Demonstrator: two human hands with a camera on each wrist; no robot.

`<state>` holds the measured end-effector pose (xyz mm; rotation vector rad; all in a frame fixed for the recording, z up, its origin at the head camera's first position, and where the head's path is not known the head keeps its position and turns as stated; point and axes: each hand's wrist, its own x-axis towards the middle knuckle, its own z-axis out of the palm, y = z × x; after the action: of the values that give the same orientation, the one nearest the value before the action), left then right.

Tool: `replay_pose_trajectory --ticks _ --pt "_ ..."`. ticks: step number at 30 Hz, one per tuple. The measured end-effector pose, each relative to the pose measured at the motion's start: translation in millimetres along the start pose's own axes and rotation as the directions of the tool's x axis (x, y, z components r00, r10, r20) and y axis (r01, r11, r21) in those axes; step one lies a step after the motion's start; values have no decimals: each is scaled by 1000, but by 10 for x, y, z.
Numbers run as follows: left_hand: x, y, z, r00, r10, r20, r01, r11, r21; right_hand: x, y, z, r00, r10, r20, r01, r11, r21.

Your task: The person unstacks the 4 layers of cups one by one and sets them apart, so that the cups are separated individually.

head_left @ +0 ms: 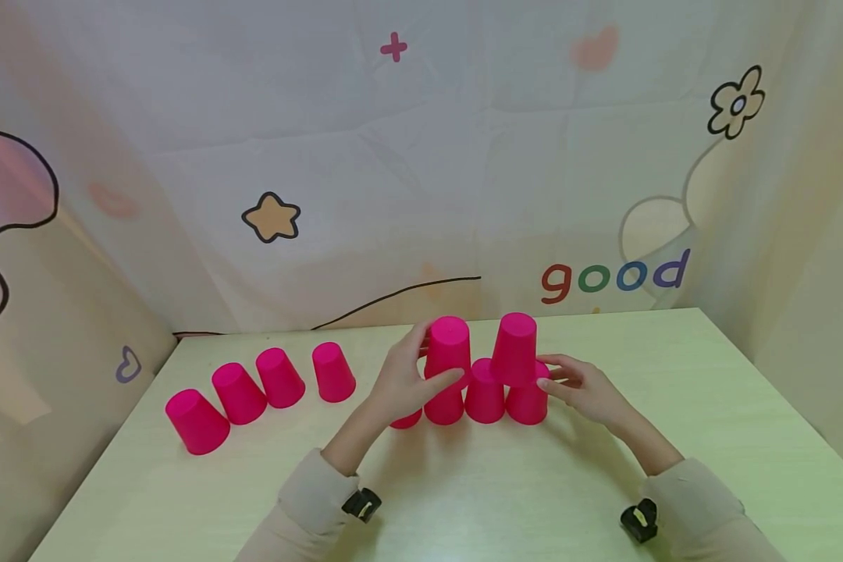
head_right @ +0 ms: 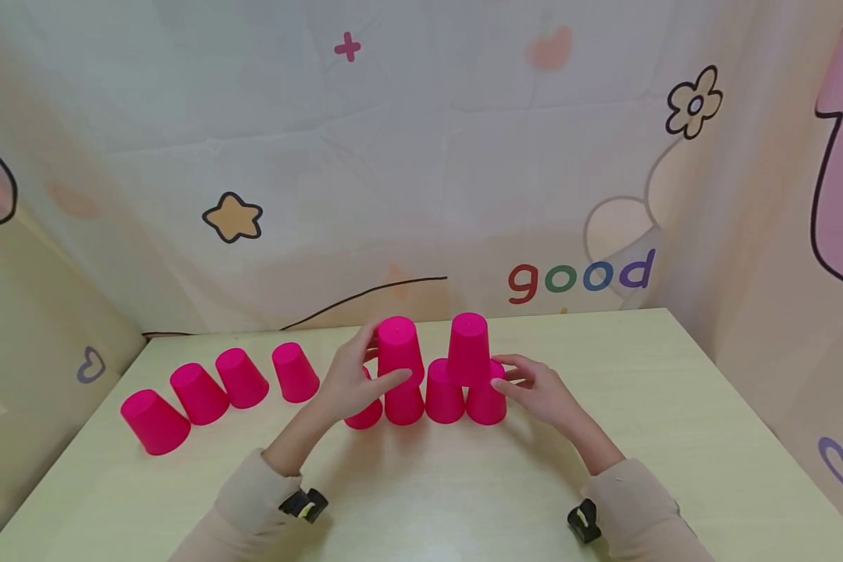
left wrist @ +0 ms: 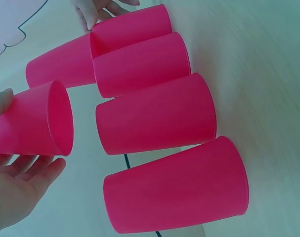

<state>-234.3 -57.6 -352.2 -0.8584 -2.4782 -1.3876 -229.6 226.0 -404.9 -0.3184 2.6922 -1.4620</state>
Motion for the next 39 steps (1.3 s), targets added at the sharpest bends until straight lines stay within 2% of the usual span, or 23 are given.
replay_pose_trajectory --ticks 6,19,28,39 --pt "-47 -4 -49 1000 20 -12 -20 1000 14 -2 -4 2 1000 2 1 -2 1000 3" --pt "-148 2 -175 999 -8 -39 7 999 -39 -4 -1 -14 1000 -15 3 15 1000 0" --pt "-250 -54 -306 997 3 -73 -7 999 -46 -8 -23 -8 1000 -4 13 3 1000 6" --pt "-389 -161 -500 991 35 -128 -30 999 40 3 -5 -8 1000 15 13 -15 1000 6"
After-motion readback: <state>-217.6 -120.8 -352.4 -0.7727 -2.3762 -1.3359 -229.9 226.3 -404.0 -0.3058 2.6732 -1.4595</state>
